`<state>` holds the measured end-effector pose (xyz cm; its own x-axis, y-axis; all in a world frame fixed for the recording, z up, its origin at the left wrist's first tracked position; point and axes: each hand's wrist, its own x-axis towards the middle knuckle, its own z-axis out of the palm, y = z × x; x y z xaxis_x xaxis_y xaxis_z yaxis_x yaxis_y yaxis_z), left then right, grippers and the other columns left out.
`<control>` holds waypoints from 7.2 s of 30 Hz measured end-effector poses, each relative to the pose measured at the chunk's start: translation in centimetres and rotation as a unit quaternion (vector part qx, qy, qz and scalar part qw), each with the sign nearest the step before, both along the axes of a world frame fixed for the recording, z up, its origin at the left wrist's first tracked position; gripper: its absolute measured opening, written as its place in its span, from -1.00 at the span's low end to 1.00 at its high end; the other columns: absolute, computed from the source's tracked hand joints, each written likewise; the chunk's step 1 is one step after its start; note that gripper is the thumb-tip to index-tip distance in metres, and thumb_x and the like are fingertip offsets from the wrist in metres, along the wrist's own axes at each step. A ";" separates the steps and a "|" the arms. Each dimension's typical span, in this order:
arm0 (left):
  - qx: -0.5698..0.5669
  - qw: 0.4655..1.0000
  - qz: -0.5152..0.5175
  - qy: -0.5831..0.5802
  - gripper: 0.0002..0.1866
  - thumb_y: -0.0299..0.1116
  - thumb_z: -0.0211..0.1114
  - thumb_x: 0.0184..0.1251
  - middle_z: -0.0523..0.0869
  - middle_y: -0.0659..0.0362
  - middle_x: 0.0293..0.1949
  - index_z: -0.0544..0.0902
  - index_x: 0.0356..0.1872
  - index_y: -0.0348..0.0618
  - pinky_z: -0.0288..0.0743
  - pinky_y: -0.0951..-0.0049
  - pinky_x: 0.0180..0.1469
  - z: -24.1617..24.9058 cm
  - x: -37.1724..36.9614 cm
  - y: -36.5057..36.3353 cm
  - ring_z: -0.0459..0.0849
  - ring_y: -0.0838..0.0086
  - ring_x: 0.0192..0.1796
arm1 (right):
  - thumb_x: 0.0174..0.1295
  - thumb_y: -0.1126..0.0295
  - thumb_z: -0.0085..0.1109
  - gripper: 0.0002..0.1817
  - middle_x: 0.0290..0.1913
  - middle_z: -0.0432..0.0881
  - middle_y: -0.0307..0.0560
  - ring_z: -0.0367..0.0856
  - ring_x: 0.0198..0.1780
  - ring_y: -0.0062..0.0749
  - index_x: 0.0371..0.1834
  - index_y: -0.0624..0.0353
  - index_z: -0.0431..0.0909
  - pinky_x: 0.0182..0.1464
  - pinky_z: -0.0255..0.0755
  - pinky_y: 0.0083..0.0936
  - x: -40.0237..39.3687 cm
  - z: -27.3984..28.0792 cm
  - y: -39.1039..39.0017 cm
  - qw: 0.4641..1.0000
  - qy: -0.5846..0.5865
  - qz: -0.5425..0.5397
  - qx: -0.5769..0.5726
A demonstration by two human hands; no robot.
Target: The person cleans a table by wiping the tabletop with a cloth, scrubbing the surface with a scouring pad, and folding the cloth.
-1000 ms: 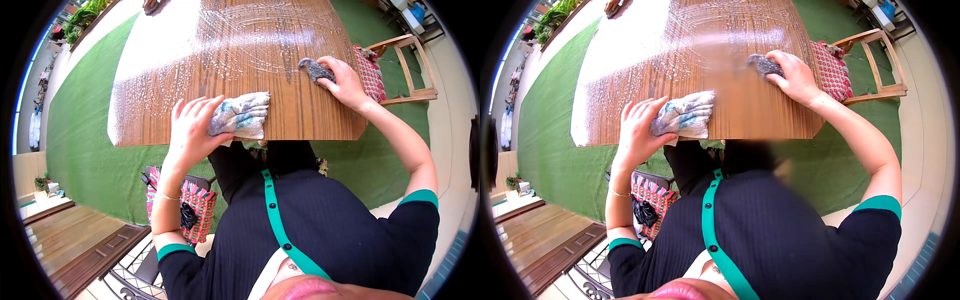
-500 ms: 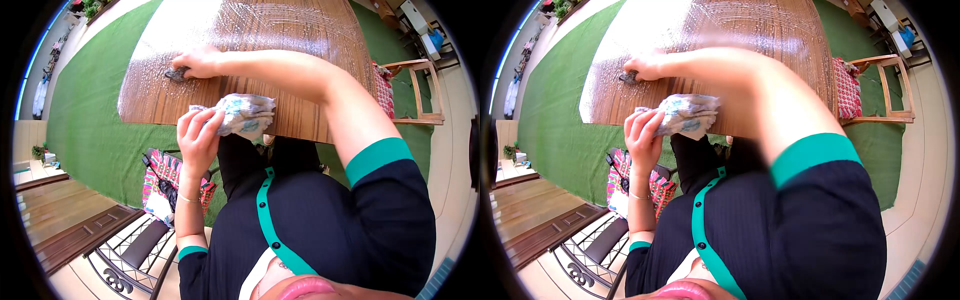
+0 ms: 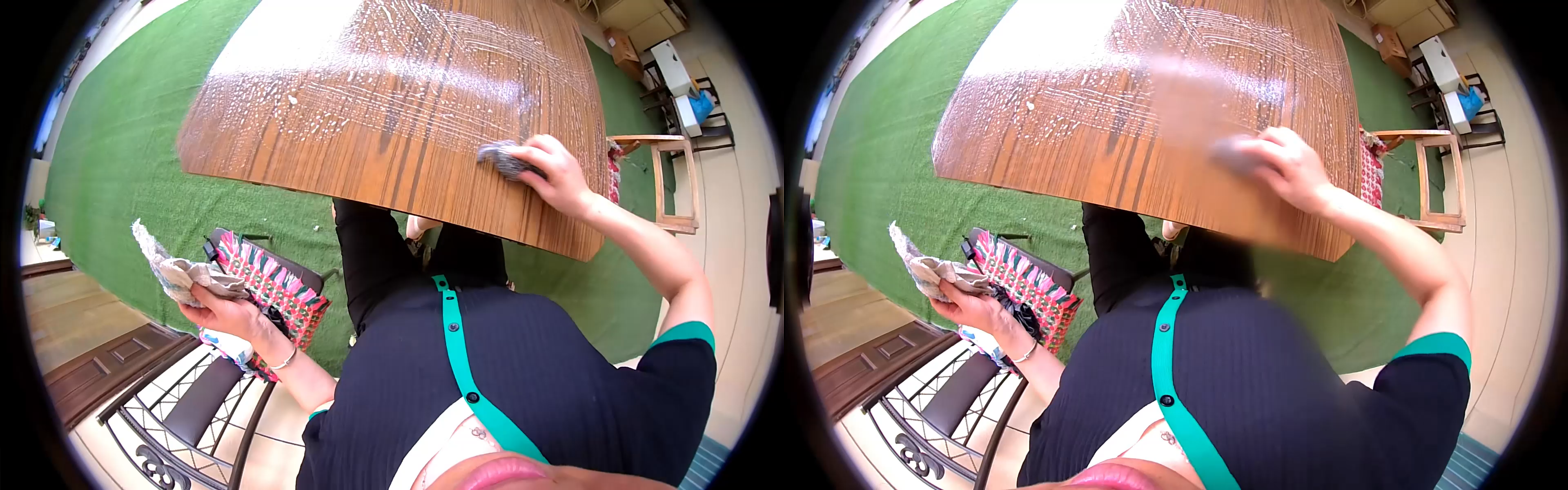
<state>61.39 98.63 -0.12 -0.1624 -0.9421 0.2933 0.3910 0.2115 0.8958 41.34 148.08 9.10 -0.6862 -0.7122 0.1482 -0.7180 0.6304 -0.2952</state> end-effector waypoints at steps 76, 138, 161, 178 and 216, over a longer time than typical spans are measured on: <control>-0.340 0.844 -0.414 -0.034 -0.65 -0.59 0.34 0.28 0.65 0.13 0.02 0.60 0.10 -0.32 0.43 0.47 0.17 5.7 -10.2 16.4 0.59 0.46 0.06 | 0.13 0.29 0.35 -0.51 -0.13 0.52 -0.14 0.54 -0.01 -0.14 0.19 -0.08 0.55 -0.03 0.56 -0.28 8.3 -4.1 -11.3 0.954 0.007 -0.214 -0.210; -0.596 0.679 -0.375 -0.207 -0.67 -0.12 0.57 0.02 0.66 0.30 -0.30 0.73 -0.22 0.03 0.42 0.29 -0.11 6.7 -13.2 25.0 0.61 0.36 -0.20 | 0.20 0.23 0.37 -0.63 -0.01 0.60 -0.18 0.62 0.09 -0.17 0.07 -0.03 0.59 0.07 0.58 -0.24 -6.0 -3.3 -12.4 0.986 -0.021 -0.018 -0.165; -0.592 0.699 -0.343 -0.207 -0.69 -0.17 0.57 0.00 0.66 0.27 -0.31 0.71 -0.27 -0.01 0.42 0.27 -0.12 6.2 -12.4 24.6 0.62 0.32 -0.20 | 0.20 0.23 0.36 -0.59 -0.01 0.65 -0.13 0.62 0.07 -0.13 0.13 -0.02 0.59 0.11 0.54 -0.27 -7.6 -4.2 -5.5 0.985 0.100 -0.052 -0.128; -0.603 0.700 -0.347 -0.159 -0.68 -0.03 0.44 0.19 0.60 0.30 -0.30 0.68 -0.23 -0.03 0.41 0.36 -0.22 5.4 -12.7 23.7 0.58 0.41 -0.26 | 0.24 0.17 0.35 -0.63 0.04 0.64 -0.12 0.61 0.14 -0.09 0.10 -0.09 0.61 0.13 0.56 -0.09 -23.9 -5.5 9.0 0.858 0.127 -0.495 0.047; -0.617 0.750 -0.229 -0.071 -0.80 -0.22 0.32 -0.07 0.52 0.33 -0.40 0.55 -0.39 0.05 0.46 0.38 -0.21 3.8 -12.2 23.5 0.58 0.43 -0.26 | 0.34 0.16 0.25 -0.56 0.15 0.67 0.00 0.63 0.17 -0.08 0.25 0.02 0.58 0.23 0.47 -0.25 -26.8 -6.6 0.4 0.971 0.160 -0.175 0.003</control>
